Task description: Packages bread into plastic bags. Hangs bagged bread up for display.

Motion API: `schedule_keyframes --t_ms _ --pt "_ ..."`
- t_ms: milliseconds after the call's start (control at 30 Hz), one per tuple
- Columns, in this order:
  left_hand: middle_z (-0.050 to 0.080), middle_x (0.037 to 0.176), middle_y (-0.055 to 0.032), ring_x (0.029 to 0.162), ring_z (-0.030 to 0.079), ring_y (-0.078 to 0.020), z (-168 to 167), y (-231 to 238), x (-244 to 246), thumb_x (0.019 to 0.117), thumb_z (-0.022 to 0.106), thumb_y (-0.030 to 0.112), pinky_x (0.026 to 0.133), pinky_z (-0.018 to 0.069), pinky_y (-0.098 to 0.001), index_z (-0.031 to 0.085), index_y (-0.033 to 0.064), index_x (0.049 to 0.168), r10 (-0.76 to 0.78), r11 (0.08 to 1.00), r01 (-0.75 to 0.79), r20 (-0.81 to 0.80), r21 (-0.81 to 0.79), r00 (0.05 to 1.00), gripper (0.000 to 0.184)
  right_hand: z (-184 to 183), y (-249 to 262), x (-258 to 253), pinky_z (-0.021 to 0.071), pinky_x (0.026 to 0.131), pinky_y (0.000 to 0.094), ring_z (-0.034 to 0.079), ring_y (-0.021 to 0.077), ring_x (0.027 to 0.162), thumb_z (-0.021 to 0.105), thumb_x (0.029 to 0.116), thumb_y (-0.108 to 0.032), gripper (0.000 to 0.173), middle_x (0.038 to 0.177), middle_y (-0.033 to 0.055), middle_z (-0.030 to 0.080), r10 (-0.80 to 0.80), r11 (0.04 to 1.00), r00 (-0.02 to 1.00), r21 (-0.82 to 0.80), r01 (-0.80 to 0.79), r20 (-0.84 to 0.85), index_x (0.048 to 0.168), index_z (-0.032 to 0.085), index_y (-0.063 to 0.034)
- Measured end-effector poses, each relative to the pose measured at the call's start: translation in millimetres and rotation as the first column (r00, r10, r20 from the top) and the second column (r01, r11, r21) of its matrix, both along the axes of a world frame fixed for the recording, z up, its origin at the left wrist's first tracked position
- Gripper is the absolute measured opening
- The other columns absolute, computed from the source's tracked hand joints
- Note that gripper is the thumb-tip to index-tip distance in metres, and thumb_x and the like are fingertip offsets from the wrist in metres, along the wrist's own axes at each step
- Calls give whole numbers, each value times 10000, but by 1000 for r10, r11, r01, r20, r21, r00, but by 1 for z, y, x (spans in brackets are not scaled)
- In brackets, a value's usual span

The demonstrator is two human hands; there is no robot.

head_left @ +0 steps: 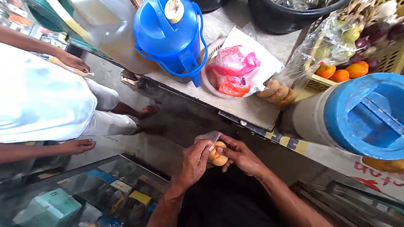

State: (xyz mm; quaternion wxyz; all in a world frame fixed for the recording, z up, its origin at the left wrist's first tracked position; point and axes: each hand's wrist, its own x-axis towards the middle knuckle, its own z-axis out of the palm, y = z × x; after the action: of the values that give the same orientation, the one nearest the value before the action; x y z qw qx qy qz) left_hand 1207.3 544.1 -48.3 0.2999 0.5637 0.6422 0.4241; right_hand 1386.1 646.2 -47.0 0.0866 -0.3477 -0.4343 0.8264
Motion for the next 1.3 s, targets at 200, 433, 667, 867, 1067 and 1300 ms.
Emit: schedule_keyframes --t_ms 200,433,667,867,1067,1300 --pt "697 869 -77 729 650 -76 -27 -10 12 1051 522 118 681 566 -235 674 -29 1081 55 998 -52 86 -38 995 214 3 -23 -11 643 584 345 742 221 769 588 1047 -173 345 1068 141 721 -271 959 930 -11 282 249 1338 597 13" --pt "684 861 -69 725 641 -61 -42 -2 27 1039 528 89 687 565 -222 661 -54 1062 123 992 -110 220 -69 968 196 -26 -33 -5 599 876 404 717 221 998 496 1061 -468 617 1215 179 692 -253 845 857 533 -29 448 1459 532 3" --pt "672 863 -54 726 628 -49 -47 9 29 1033 525 68 677 554 -208 641 -66 1068 109 992 -80 344 -99 933 181 -20 -20 3 556 1010 388 678 248 1171 652 1000 -367 719 1368 220 621 -157 787 860 588 -188 486 1535 403 42" --pt "653 824 -53 682 605 -50 -47 23 28 1020 529 53 641 539 -210 640 -78 1050 96 995 -82 330 -57 939 175 -14 -16 -19 566 854 557 650 467 1132 690 942 -305 566 1280 286 634 -212 588 642 621 -518 737 1371 586 49" --pt "626 775 -22 637 585 -54 -42 31 24 1031 528 74 596 525 -216 633 -55 1050 99 994 -76 402 -74 910 168 1 5 -19 552 908 520 660 391 1127 650 976 -317 476 1316 238 619 -90 712 678 523 -469 730 1319 603 9" --pt "622 786 -6 653 584 -43 -37 34 24 1027 518 44 609 523 -202 618 -53 1051 95 995 -86 437 -39 895 141 -2 10 -23 544 944 494 646 390 1153 596 973 -134 305 1259 245 632 -45 716 647 476 -510 761 1227 640 29"
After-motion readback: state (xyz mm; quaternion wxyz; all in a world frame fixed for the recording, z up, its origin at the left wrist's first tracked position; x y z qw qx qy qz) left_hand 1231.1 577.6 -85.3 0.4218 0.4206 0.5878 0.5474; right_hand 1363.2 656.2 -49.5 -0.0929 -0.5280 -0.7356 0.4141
